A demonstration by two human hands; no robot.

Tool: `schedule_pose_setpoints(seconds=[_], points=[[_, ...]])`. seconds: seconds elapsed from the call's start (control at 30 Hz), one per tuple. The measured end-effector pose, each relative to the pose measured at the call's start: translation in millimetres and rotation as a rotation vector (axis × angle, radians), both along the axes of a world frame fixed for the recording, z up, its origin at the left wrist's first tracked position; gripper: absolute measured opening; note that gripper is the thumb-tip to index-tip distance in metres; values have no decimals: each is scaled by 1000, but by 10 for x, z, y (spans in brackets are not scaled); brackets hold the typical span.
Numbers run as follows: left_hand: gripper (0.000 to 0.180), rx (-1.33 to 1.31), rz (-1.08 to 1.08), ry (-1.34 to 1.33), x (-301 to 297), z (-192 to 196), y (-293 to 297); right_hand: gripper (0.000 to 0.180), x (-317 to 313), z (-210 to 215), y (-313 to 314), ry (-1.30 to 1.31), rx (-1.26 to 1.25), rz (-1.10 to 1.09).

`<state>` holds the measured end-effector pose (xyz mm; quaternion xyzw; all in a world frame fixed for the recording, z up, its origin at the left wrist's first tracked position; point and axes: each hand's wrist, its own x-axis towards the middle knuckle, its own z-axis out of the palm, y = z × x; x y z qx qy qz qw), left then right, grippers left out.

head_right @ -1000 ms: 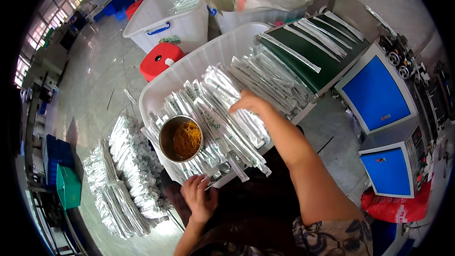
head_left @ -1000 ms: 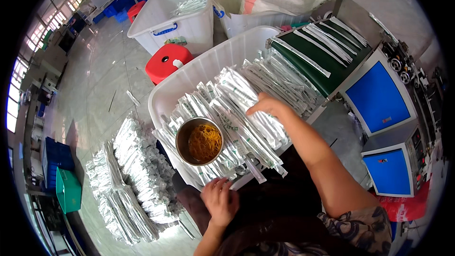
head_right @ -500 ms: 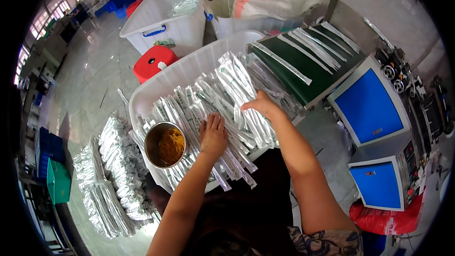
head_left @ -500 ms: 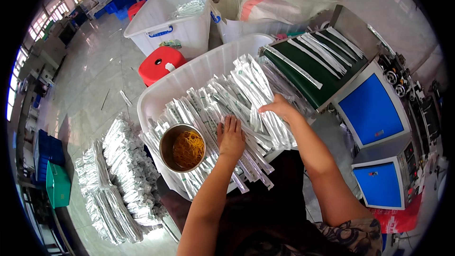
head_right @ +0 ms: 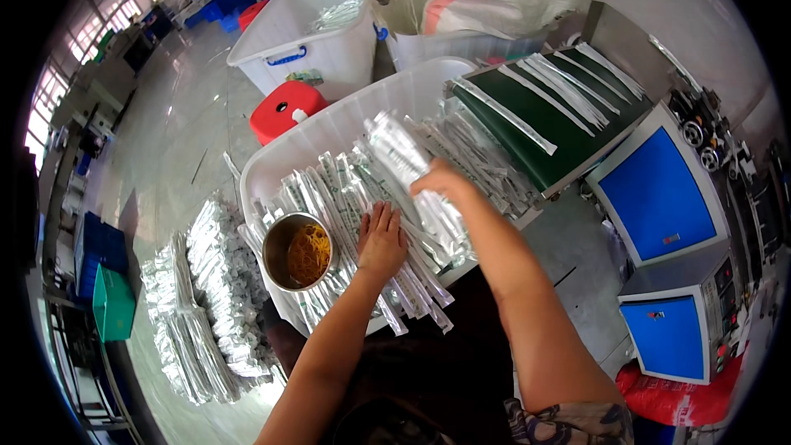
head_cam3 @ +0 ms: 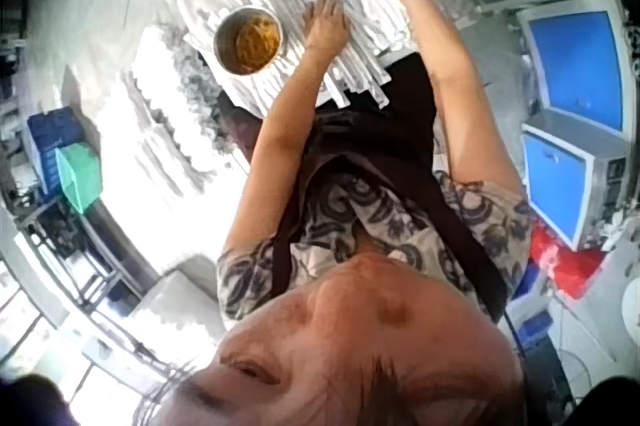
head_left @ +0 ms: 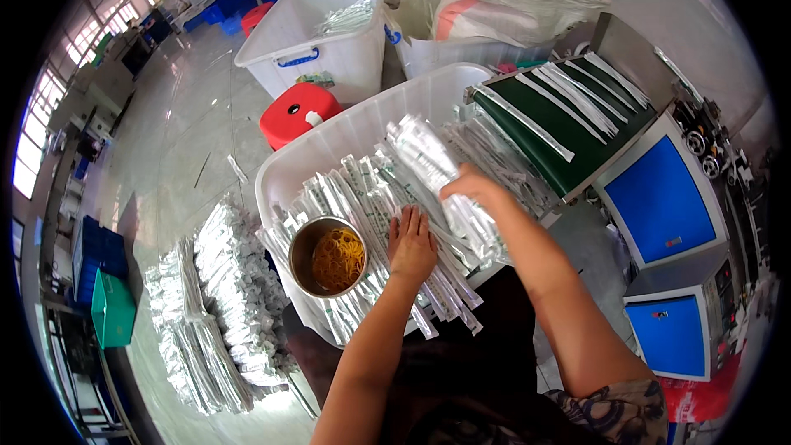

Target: The person gathers bundles of silver foil packets from a large bin, retrieves fasteners from a metal bowl to secure them, and organizes the completed bundles into rows on the floor.

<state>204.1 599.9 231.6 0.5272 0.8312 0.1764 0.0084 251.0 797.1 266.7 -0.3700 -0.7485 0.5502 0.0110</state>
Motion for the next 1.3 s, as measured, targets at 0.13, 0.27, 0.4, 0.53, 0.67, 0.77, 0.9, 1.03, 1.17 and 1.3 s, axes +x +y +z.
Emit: schedule_pose_setpoints(seconds=[0.13,0.27,0.4,0.53,0.67,0.77,0.9,1.03,1.17,1.3], points=[[42,-70,39,39,34,8,34,66,315,509,250,138,-202,-220],[49,-132,57,-100,-143,252,35,58,586,1109,-16,238,-438,-149],[84,609,9,-1818,-125,954,-51,66,1032,968,-820,323,-646,-90],[97,303,-27,-1692,308,824,-315,40,1134,673,-1955,329,-807,-136],[62,94,24,-1734,391,729,-754,39,1284,357,-2468,385,-985,-167],[45,227,114,-1967,231,524,-1213,40,1263,433,-2091,133,-616,281],[63,88,13,-1802,241,733,-1233,98,786,1135,-1642,675,651,192],[72,258,-256,-2053,313,921,-1279,50,271,1205,-1503,528,599,599],[80,327,-516,-2516,367,537,-1570,36,331,1227,-1921,502,91,719],[75,386,-599,-2595,380,470,-1582,49,320,1312,-2118,737,96,726]])
